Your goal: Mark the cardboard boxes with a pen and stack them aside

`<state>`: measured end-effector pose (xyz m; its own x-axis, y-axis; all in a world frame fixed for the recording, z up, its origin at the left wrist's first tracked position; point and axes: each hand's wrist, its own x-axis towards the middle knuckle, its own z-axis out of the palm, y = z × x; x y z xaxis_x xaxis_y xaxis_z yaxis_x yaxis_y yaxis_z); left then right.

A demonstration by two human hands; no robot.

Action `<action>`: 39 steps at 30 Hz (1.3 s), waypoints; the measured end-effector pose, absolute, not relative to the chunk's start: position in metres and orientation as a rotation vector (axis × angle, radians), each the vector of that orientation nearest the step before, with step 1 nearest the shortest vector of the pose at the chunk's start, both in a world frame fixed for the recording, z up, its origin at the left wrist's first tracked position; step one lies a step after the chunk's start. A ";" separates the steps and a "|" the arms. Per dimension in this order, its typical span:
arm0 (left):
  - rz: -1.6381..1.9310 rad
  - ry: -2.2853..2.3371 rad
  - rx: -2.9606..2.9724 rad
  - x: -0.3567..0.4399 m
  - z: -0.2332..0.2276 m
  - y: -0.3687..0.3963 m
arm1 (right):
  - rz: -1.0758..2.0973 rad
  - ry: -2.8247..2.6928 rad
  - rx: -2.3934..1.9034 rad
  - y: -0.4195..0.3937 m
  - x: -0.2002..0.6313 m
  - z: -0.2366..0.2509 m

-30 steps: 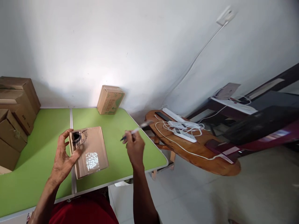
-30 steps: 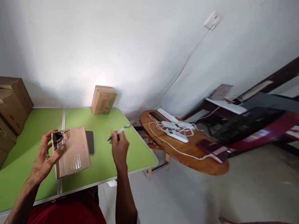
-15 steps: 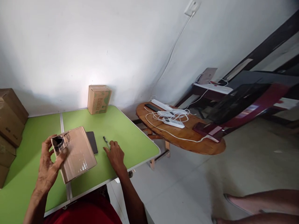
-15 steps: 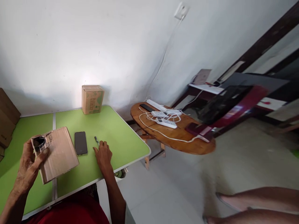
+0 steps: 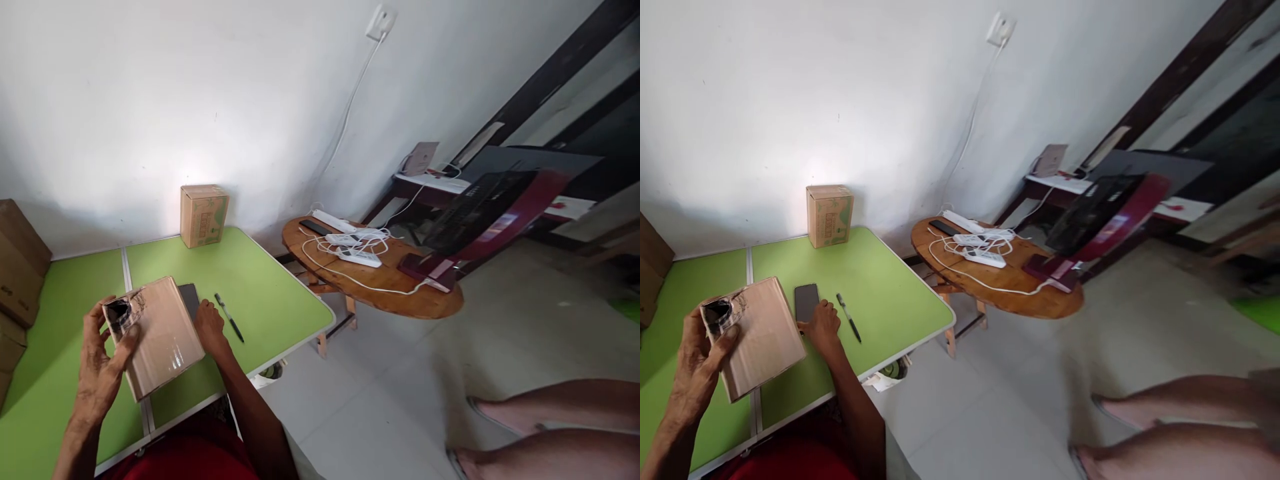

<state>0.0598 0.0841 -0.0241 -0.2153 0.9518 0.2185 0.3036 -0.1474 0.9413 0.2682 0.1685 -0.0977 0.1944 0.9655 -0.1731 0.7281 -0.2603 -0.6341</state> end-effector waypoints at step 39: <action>1.622 1.397 1.660 0.071 -0.049 0.081 | 1.972 -0.912 -0.417 0.029 0.254 -0.007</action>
